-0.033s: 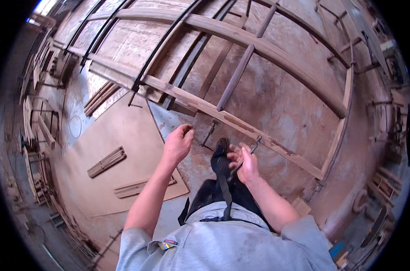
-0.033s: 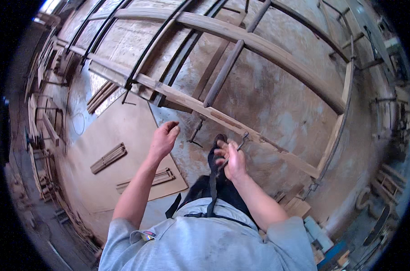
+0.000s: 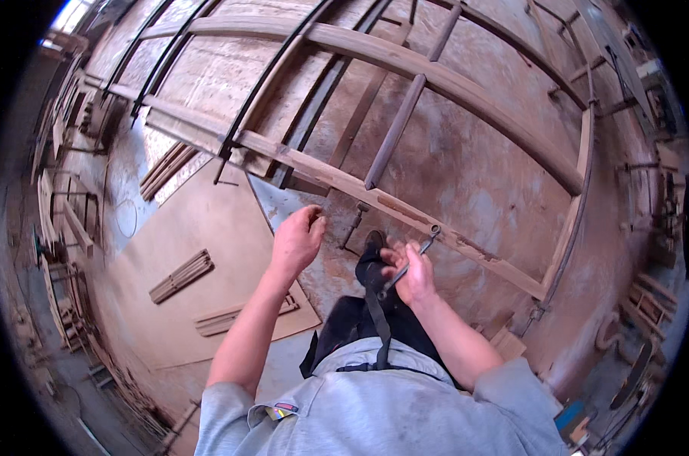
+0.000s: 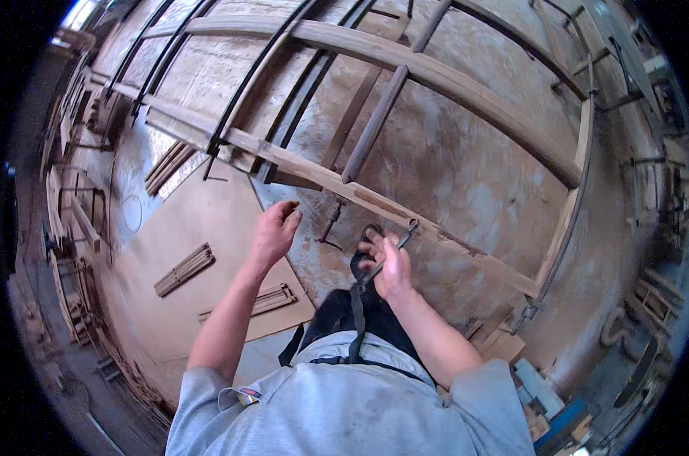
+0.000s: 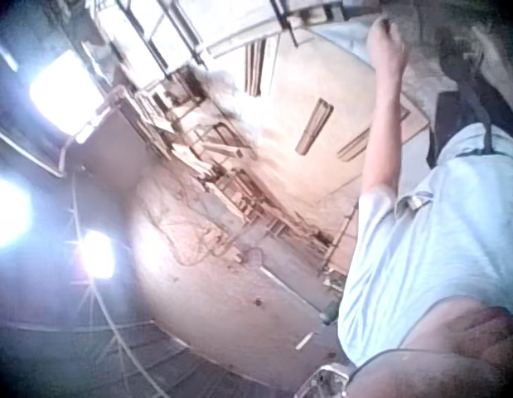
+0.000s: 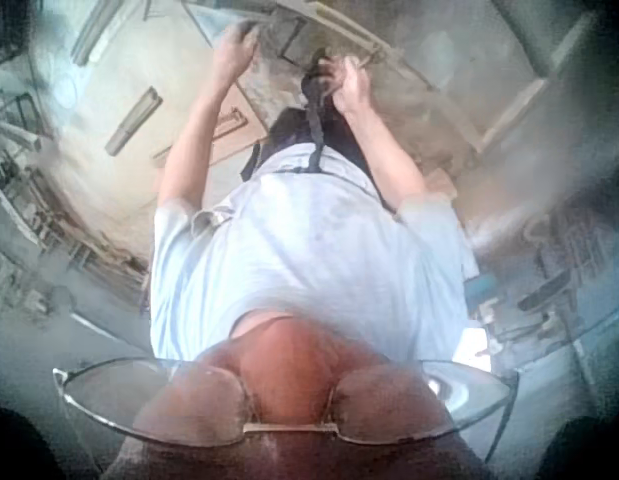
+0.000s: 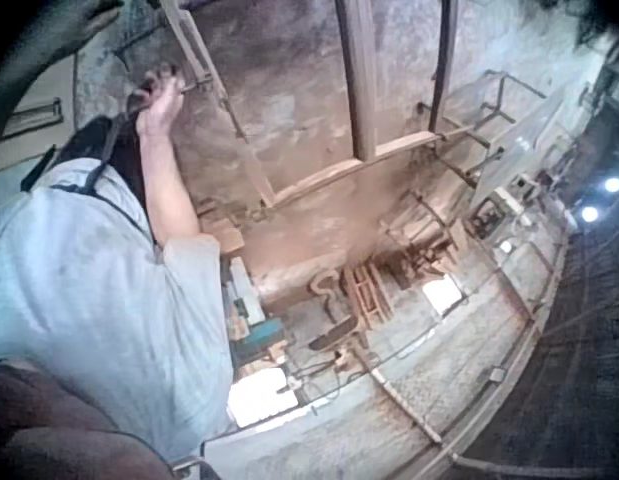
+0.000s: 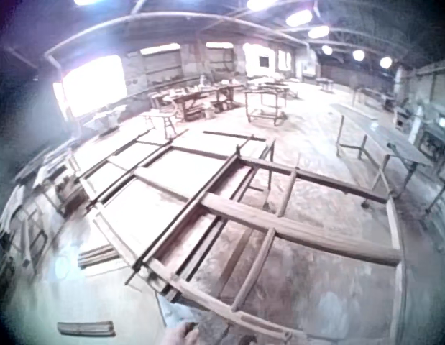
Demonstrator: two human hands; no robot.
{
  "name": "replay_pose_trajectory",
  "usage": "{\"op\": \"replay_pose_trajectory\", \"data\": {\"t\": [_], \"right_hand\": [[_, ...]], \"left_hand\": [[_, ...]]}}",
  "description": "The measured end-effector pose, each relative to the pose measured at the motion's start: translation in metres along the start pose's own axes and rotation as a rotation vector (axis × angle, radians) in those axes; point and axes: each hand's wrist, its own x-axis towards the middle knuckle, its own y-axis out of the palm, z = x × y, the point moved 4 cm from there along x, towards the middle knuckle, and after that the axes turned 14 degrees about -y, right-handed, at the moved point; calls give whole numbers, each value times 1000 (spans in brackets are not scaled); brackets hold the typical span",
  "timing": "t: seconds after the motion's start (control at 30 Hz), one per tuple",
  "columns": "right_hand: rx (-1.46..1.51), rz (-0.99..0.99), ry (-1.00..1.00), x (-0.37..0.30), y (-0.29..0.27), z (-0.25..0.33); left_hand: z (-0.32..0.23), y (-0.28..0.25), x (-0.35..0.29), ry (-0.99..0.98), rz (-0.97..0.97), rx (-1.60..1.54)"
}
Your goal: The person assembles a wooden frame by inserting a plank into a jig, tightening clamps with a wrench, and securing the plank with a hammer and nails. The person then removes the plank and repeats the process with another plank.
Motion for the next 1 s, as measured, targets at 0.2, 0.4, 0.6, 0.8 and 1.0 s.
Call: {"op": "replay_pose_trajectory", "data": {"t": [0.2,0.4,0.6,0.8,1.0], "right_hand": [[362,-176,-85,27,39,-22],[417,-241,-267,44,45,-39],[314,-333,-424,34,50,-34],[-436,-608,-162,-34,46,-75],[-630,-723,-328,-48,44,-161]], "left_hand": [[-54,-23,65,312,84,281],[-53,0,114,576,319,426],[-74,19,153,569,793,751],[-69,36,162,498,1011,831],[-44,68,185,198,1259,488]]}}
